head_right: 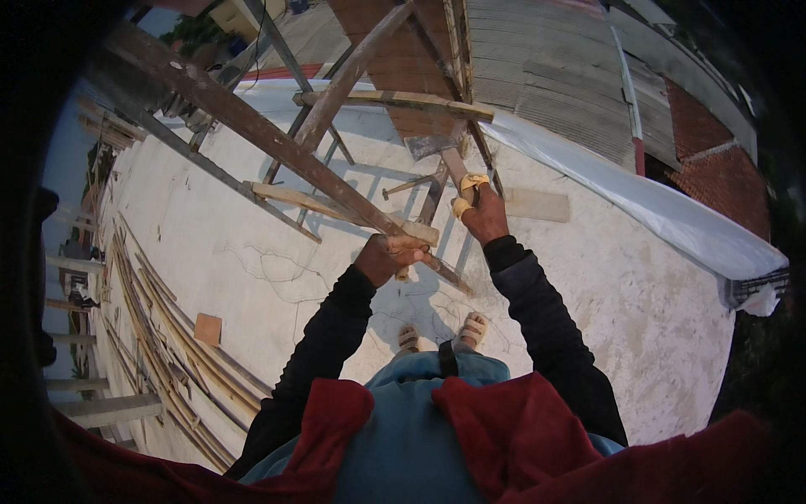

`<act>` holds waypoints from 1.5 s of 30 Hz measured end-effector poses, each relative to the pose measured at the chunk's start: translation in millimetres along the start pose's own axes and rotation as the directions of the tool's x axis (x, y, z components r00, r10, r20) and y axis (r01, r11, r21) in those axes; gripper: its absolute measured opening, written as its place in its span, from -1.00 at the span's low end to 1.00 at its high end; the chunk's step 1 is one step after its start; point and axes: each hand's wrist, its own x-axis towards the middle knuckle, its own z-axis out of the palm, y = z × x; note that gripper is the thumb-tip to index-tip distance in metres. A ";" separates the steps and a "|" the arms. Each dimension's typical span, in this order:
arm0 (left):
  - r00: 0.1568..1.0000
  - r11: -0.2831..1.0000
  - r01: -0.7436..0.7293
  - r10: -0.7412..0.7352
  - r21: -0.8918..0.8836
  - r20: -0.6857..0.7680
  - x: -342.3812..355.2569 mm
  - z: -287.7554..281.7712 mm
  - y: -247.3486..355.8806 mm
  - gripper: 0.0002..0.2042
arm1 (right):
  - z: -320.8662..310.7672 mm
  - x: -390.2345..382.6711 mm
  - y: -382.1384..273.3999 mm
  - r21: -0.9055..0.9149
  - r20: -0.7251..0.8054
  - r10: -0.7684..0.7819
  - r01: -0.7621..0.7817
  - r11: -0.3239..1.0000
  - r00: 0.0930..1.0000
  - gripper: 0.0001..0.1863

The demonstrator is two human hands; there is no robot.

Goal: The person ties thin wire around wooden scaffolding poles on a rooftop. They repeatedly wrap and twist the wire by hand to secure the joints, occasionally using pliers to tighten the connections.

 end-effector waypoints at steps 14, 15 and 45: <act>0.834 0.762 0.356 0.002 0.541 -0.551 88.7 67.0 -75.5 -0.79 | -76.0 -108.9 -36.0 0.082 0.114 0.156 -0.166 0.983 0.981 -0.55; 0.830 0.719 0.405 -0.030 0.565 -0.557 85.9 72.1 -77.6 -0.80 | -67.9 -119.9 -29.7 0.148 0.191 0.235 -0.265 0.953 0.953 -0.56; 0.641 0.795 0.385 0.134 0.468 -0.756 57.8 84.4 -117.0 -0.83 | 14.1 -91.7 23.9 -0.388 0.476 -0.031 0.242 0.889 0.879 -0.61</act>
